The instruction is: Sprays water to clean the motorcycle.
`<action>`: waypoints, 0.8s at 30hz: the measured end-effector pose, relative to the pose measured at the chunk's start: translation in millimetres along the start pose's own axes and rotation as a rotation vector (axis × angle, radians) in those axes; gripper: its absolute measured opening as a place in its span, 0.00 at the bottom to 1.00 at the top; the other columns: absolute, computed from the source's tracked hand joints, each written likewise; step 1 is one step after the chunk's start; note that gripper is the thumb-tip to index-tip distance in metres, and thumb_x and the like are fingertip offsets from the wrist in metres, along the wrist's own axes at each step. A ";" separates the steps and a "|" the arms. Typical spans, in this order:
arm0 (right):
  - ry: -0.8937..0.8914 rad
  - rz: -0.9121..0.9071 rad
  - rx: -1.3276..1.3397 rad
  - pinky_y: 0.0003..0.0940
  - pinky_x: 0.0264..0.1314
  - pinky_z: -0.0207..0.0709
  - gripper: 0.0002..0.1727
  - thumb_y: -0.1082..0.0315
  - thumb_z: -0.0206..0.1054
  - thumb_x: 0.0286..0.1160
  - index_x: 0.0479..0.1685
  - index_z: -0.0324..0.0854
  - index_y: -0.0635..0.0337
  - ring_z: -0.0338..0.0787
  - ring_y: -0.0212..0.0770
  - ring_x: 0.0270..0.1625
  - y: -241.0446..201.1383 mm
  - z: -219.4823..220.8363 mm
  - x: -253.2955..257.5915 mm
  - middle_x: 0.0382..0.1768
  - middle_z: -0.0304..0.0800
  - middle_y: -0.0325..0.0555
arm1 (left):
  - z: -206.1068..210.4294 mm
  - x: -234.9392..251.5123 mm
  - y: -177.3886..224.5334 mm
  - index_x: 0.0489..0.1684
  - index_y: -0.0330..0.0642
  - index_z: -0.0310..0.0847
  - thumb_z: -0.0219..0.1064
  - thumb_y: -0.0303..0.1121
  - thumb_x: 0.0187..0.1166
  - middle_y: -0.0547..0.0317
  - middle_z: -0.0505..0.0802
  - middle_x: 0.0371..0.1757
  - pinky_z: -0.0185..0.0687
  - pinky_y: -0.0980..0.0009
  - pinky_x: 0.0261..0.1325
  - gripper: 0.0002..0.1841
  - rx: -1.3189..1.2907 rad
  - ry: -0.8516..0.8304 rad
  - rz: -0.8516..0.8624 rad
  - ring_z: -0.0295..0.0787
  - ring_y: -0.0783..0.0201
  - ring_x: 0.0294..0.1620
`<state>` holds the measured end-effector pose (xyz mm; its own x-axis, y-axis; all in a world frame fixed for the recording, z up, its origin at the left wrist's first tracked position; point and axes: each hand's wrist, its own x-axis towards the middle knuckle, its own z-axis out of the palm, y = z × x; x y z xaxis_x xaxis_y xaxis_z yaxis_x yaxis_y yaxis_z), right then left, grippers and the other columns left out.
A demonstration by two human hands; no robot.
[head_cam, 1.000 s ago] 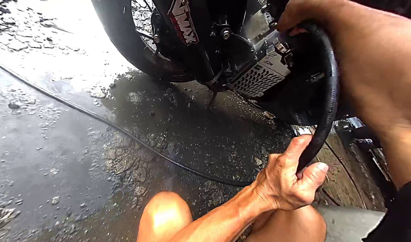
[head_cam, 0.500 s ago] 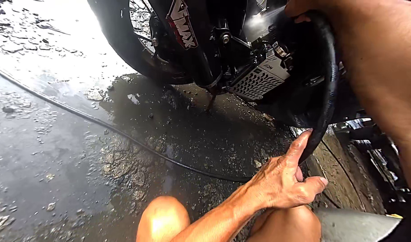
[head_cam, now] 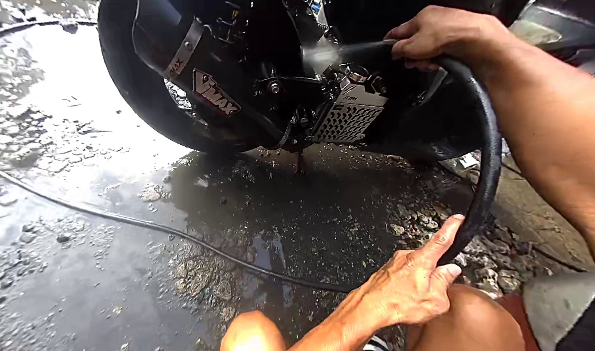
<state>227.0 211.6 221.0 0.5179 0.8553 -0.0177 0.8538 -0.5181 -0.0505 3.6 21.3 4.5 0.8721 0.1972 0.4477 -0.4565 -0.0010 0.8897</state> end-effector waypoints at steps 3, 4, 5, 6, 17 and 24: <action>0.026 0.003 0.086 0.39 0.21 0.69 0.18 0.63 0.57 0.88 0.69 0.83 0.51 0.70 0.37 0.16 25.8 4.2 -13.3 0.25 0.80 0.47 | 11.0 5.7 -6.8 0.96 0.37 0.40 0.54 0.23 0.88 0.30 0.86 0.69 0.85 0.49 0.64 0.37 0.047 -0.052 -0.063 0.92 0.44 0.56; 0.038 -0.008 0.113 0.38 0.21 0.69 0.19 0.63 0.56 0.88 0.71 0.83 0.50 0.70 0.37 0.16 33.1 4.2 -17.1 0.25 0.80 0.47 | 15.6 8.0 -10.4 0.96 0.37 0.40 0.54 0.22 0.88 0.29 0.85 0.69 0.84 0.49 0.65 0.37 0.065 -0.060 -0.071 0.92 0.44 0.57; 0.046 -0.025 0.133 0.38 0.20 0.69 0.19 0.64 0.56 0.88 0.72 0.82 0.50 0.70 0.38 0.16 40.9 4.7 -20.2 0.24 0.80 0.47 | 20.3 9.8 -14.0 0.96 0.35 0.40 0.54 0.22 0.87 0.29 0.84 0.71 0.83 0.49 0.66 0.36 0.080 -0.062 -0.073 0.91 0.44 0.58; 0.048 -0.044 0.147 0.39 0.20 0.69 0.19 0.63 0.56 0.88 0.73 0.82 0.50 0.70 0.38 0.15 49.1 5.1 -22.0 0.24 0.81 0.47 | 23.7 11.5 -15.8 0.96 0.35 0.40 0.53 0.23 0.88 0.30 0.82 0.75 0.82 0.51 0.68 0.36 0.096 -0.069 -0.079 0.91 0.45 0.61; 0.013 -0.248 0.323 0.46 0.30 0.77 0.13 0.63 0.60 0.81 0.53 0.85 0.59 0.82 0.42 0.23 105.1 25.4 -26.0 0.27 0.84 0.47 | 63.8 16.2 -31.6 0.92 0.24 0.43 0.54 0.25 0.88 0.34 0.82 0.74 0.85 0.74 0.52 0.34 0.258 -0.006 -0.171 0.88 0.72 0.44; 0.012 -0.272 0.391 0.45 0.31 0.77 0.06 0.65 0.63 0.76 0.40 0.81 0.58 0.81 0.41 0.26 136.0 22.0 -29.5 0.28 0.82 0.44 | 88.3 39.6 -42.6 0.90 0.22 0.44 0.54 0.30 0.91 0.44 0.88 0.53 0.84 0.79 0.44 0.33 0.325 0.005 -0.205 0.82 0.78 0.34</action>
<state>326.7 116.1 192.7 0.2805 0.9580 0.0595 0.8759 -0.2301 -0.4240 73.1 -57.4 -7.9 0.9384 0.2304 0.2575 -0.1921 -0.2715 0.9431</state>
